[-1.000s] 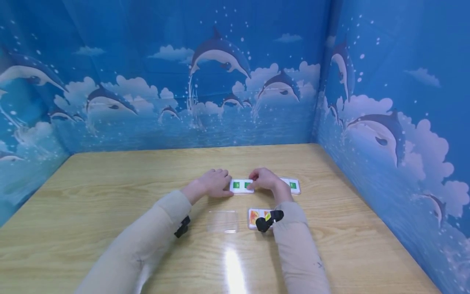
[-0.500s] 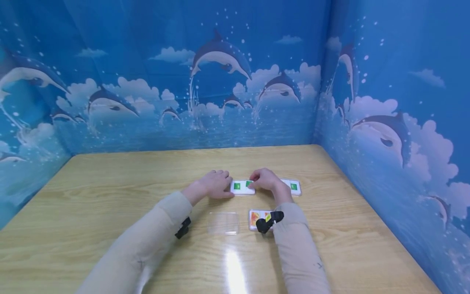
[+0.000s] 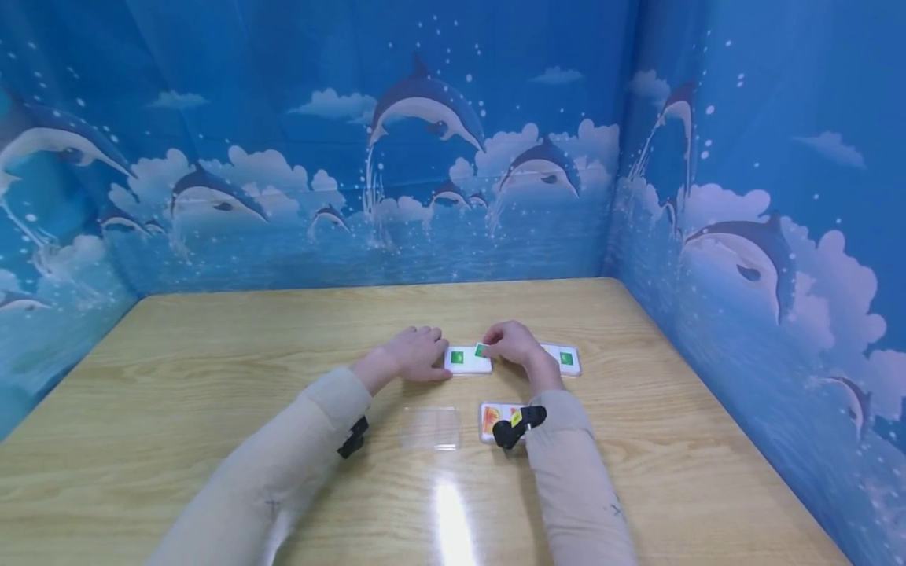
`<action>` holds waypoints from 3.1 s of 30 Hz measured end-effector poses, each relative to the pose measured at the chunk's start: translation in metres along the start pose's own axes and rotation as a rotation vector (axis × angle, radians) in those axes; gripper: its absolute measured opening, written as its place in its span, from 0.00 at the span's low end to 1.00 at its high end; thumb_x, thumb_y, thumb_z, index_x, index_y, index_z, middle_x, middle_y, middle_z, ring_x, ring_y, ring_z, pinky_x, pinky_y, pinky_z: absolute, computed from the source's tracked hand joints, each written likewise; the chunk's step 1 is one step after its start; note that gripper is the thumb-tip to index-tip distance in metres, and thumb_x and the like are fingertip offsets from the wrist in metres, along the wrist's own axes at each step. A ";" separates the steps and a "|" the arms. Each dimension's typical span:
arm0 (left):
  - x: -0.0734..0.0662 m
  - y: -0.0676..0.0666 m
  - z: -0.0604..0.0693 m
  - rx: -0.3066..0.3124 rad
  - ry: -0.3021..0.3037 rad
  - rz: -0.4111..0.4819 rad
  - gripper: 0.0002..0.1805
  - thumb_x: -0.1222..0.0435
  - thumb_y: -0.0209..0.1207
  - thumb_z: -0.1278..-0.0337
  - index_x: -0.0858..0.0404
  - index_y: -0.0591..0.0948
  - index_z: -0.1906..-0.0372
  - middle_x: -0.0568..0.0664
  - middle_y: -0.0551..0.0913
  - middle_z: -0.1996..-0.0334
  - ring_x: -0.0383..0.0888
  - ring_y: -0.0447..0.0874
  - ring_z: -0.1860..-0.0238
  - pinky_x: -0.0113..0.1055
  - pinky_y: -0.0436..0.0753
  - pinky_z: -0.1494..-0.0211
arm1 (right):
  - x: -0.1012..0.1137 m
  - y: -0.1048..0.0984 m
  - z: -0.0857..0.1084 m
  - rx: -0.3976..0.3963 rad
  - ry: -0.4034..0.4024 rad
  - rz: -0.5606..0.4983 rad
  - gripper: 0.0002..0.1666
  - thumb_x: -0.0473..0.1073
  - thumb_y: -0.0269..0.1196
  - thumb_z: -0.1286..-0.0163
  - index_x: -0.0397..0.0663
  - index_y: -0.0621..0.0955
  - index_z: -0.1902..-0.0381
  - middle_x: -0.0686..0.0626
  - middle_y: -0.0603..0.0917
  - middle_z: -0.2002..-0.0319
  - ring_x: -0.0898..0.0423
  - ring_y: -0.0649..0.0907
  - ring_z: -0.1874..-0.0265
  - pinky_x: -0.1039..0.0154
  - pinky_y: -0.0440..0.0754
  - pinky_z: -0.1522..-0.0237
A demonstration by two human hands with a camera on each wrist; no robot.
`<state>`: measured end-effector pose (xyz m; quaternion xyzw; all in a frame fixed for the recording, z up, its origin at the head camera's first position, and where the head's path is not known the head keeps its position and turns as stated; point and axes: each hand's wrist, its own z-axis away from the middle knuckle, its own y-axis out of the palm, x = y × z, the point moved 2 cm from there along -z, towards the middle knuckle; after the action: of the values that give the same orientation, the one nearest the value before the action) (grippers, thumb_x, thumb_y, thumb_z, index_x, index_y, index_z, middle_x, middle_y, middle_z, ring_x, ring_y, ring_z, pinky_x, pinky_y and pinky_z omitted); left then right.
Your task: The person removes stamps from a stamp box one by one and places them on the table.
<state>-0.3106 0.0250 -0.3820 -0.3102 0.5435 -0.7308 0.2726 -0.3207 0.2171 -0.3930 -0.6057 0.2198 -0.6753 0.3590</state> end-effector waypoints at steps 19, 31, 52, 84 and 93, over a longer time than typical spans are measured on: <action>0.001 0.001 -0.002 -0.003 0.012 -0.014 0.35 0.38 0.45 0.40 0.59 0.70 0.39 0.52 0.71 0.45 0.47 0.68 0.44 0.44 0.66 0.40 | -0.005 -0.006 -0.001 -0.027 0.037 -0.063 0.10 0.41 0.61 0.36 0.41 0.82 0.60 0.47 0.79 0.65 0.54 0.74 0.66 0.63 0.72 0.63; 0.001 0.002 -0.003 -0.007 0.015 -0.023 0.35 0.38 0.45 0.41 0.59 0.70 0.39 0.52 0.71 0.46 0.47 0.69 0.44 0.44 0.67 0.41 | -0.003 -0.010 -0.004 -0.036 0.085 -0.213 0.13 0.39 0.58 0.34 0.39 0.80 0.55 0.46 0.79 0.63 0.55 0.75 0.68 0.65 0.74 0.65; -0.001 0.003 -0.004 -0.010 0.028 -0.006 0.36 0.38 0.45 0.40 0.60 0.69 0.38 0.53 0.70 0.44 0.48 0.67 0.43 0.44 0.65 0.39 | -0.010 -0.006 -0.015 -0.164 0.173 -0.299 0.13 0.40 0.57 0.34 0.38 0.79 0.55 0.45 0.77 0.62 0.53 0.74 0.64 0.63 0.72 0.62; 0.002 0.007 0.000 -0.121 0.131 -0.143 0.40 0.33 0.35 0.41 0.61 0.71 0.41 0.52 0.73 0.50 0.46 0.70 0.49 0.40 0.68 0.43 | 0.000 0.000 -0.016 -0.134 0.157 -0.174 0.14 0.42 0.58 0.33 0.38 0.80 0.55 0.40 0.78 0.52 0.47 0.74 0.52 0.53 0.70 0.48; 0.002 0.007 0.000 -0.103 0.115 -0.131 0.39 0.35 0.36 0.39 0.61 0.70 0.40 0.52 0.73 0.48 0.46 0.70 0.48 0.40 0.67 0.42 | 0.001 0.003 -0.018 -0.167 0.176 -0.137 0.14 0.41 0.58 0.34 0.37 0.80 0.55 0.41 0.79 0.56 0.51 0.74 0.62 0.61 0.72 0.62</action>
<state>-0.3109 0.0217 -0.3882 -0.3163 0.5735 -0.7348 0.1765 -0.3380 0.2116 -0.3977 -0.5856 0.2642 -0.7279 0.2398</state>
